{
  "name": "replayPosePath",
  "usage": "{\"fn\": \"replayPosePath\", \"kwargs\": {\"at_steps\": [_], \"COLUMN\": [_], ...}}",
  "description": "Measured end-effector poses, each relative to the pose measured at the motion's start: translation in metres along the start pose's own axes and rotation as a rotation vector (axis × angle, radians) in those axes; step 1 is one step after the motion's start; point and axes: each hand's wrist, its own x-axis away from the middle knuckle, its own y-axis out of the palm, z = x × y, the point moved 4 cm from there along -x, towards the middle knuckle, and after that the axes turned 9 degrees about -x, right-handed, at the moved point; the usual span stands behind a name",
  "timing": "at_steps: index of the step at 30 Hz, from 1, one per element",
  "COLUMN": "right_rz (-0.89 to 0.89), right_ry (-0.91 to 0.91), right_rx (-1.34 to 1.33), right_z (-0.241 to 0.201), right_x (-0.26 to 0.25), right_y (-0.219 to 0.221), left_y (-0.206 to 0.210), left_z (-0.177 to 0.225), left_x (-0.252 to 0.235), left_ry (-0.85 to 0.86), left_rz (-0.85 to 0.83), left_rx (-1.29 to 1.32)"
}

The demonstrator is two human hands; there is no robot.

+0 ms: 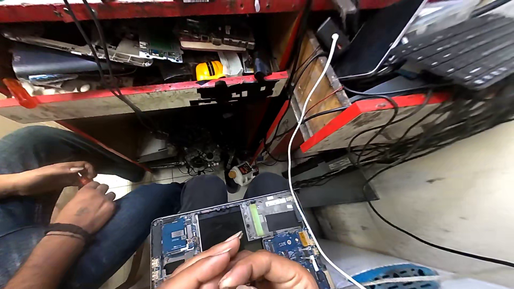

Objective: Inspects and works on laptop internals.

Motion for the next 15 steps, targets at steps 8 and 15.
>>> {"fn": "replayPosePath", "kwargs": {"at_steps": [8,15], "right_rz": [0.039,0.049], "right_ry": [0.016,0.001], "right_rx": [-0.044,-0.042], "right_z": [0.0003,0.0013], "right_x": [0.0012,0.0016], "right_y": [0.0016,0.0021], "left_y": [0.0001,0.0022], "left_z": [-0.0007,-0.0022], "left_x": [-0.0004,-0.0009], "left_ry": [0.056,0.075], "left_rz": [-0.019,-0.006], "left_rx": [-0.044,-0.056]}}
